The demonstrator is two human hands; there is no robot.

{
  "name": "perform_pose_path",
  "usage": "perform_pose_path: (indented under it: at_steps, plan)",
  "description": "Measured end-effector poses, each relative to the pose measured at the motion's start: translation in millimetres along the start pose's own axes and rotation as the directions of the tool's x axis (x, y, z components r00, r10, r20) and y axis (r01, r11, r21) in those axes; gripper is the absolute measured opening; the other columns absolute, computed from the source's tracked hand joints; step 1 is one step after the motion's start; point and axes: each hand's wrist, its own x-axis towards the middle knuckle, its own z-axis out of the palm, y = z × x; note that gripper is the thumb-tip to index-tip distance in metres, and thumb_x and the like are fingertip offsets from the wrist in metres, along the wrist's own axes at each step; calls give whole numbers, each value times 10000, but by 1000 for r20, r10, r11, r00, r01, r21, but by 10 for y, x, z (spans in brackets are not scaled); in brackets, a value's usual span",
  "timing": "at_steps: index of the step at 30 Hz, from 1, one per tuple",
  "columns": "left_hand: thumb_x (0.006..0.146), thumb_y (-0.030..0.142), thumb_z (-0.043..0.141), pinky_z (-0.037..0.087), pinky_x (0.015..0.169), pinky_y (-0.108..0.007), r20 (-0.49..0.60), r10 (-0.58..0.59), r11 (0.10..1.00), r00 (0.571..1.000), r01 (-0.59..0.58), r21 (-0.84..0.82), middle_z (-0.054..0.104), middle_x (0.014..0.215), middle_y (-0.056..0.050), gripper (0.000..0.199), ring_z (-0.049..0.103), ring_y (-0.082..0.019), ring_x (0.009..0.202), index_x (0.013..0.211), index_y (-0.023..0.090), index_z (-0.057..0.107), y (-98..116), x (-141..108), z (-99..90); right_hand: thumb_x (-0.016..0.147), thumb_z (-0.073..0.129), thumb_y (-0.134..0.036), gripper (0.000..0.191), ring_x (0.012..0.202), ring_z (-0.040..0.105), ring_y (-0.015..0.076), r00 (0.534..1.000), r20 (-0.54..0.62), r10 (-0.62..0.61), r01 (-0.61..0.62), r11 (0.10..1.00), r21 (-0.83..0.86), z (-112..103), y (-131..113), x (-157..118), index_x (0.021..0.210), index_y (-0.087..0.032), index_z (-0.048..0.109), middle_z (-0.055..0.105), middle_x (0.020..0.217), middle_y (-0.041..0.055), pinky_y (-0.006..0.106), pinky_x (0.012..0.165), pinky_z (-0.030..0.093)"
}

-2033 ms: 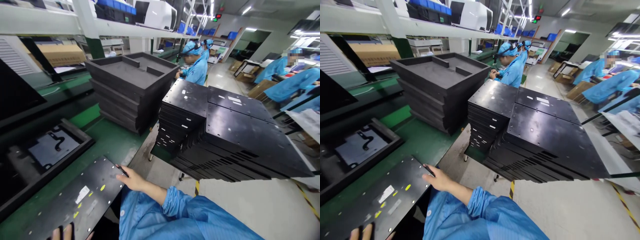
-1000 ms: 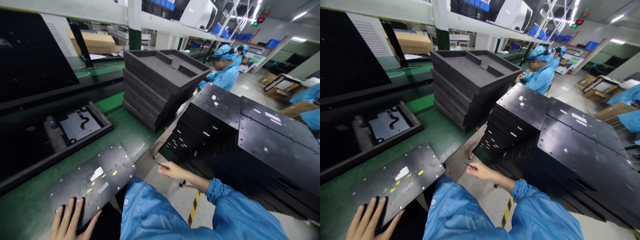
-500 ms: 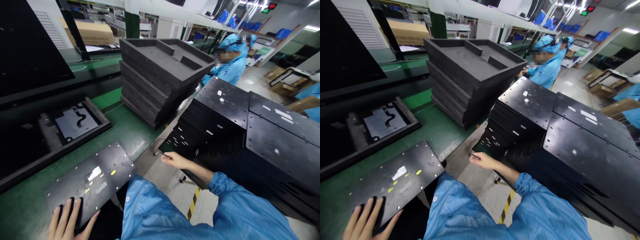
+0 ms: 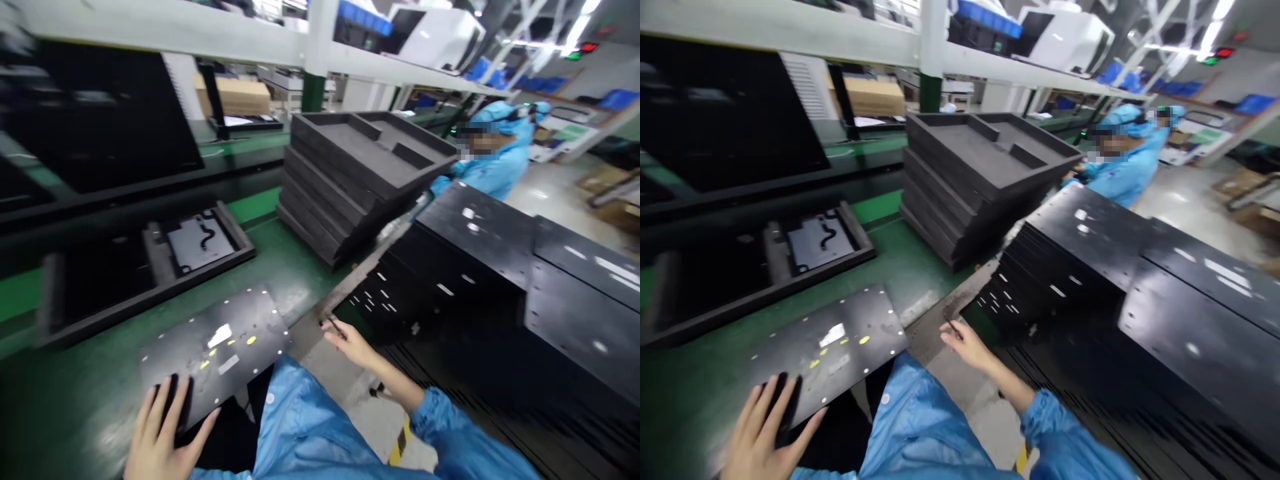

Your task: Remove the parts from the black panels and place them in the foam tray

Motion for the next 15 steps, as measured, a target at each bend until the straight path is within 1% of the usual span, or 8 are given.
perform_pose_path:
  at_steps: [2, 5, 6, 8, 10, 12, 14, 15]
  plan:
    - [981, 481, 760, 371, 1331, -694, -3, -6, 998, 1000, 6, 61, 409, 1803, -10, 845, 420, -430, 1634, 1736, 487, 380, 51, -96, 37, 1050, 534, -708, 610, 821, 703, 240, 998, -41, -55, 57, 998, 32, 275, -119, 119, 1383, -206, 630, 667, 801, -2, 351, 792, 545]
    - [1051, 392, 672, 386, 1327, -667, -78, -113, 986, 990, 122, 111, 359, 1824, -60, 800, 423, -411, 1632, 1766, 451, 317, 142, -288, 108, 1037, 560, -730, 609, 945, 745, 279, 985, -149, -85, 104, 987, 124, 669, -267, 322, 1378, -226, 590, 755, 943, 54, 397, 896, 574]
    - [1063, 380, 651, 396, 1319, -666, -130, -167, 976, 977, 183, 122, 364, 1816, -83, 773, 433, -411, 1624, 1763, 435, 329, 158, -359, 132, 1011, 609, -738, 615, 984, 754, 289, 976, -205, -76, 111, 981, 161, 777, -306, 393, 1363, -232, 599, 781, 1041, 82, 409, 923, 581]
    - [1064, 409, 638, 436, 1282, -672, -257, -263, 943, 930, 304, 134, 448, 1740, -131, 695, 499, -422, 1564, 1726, 398, 424, 156, -511, 158, 965, 686, -736, 666, 1099, 753, 310, 954, -295, -56, 122, 969, 213, 952, -380, 519, 1395, -232, 619, 769, 1305, 136, 439, 1002, 583]
    - [1031, 495, 659, 553, 1172, -637, -335, -358, 908, 872, 409, 95, 595, 1559, -157, 650, 643, -417, 1391, 1658, 372, 541, 129, -672, 140, 941, 716, -737, 742, 1194, 732, 334, 960, -274, -57, 118, 970, 214, 1073, -455, 582, 1464, -217, 635, 702, 1484, 160, 477, 1073, 570]
    - [989, 581, 664, 676, 948, -558, -297, -486, 864, 822, 502, -24, 725, 1293, -126, 698, 773, -377, 1102, 1654, 401, 546, 87, -813, 99, 904, 747, -756, 810, 1295, 698, 371, 977, -204, -63, 105, 974, 202, 1152, -521, 563, 1486, -198, 665, 679, 1535, 171, 520, 1145, 539]
    - [981, 627, 614, 705, 749, -507, -157, -609, 792, 778, 588, -163, 795, 1043, -57, 767, 814, -352, 853, 1711, 493, 418, 28, -881, 76, 870, 763, -791, 873, 1438, 616, 403, 982, -175, -68, 103, 975, 199, 1204, -555, 492, 1506, -198, 679, 656, 1580, 171, 555, 1233, 469]
    - [987, 635, 572, 706, 716, -509, -85, -632, 768, 771, 606, -208, 812, 953, -25, 789, 823, -358, 803, 1731, 544, 329, -7, -878, 79, 866, 760, -809, 894, 1507, 558, 407, 979, -191, -70, 108, 974, 201, 1223, -559, 447, 1522, -206, 678, 632, 1613, 166, 566, 1281, 412]
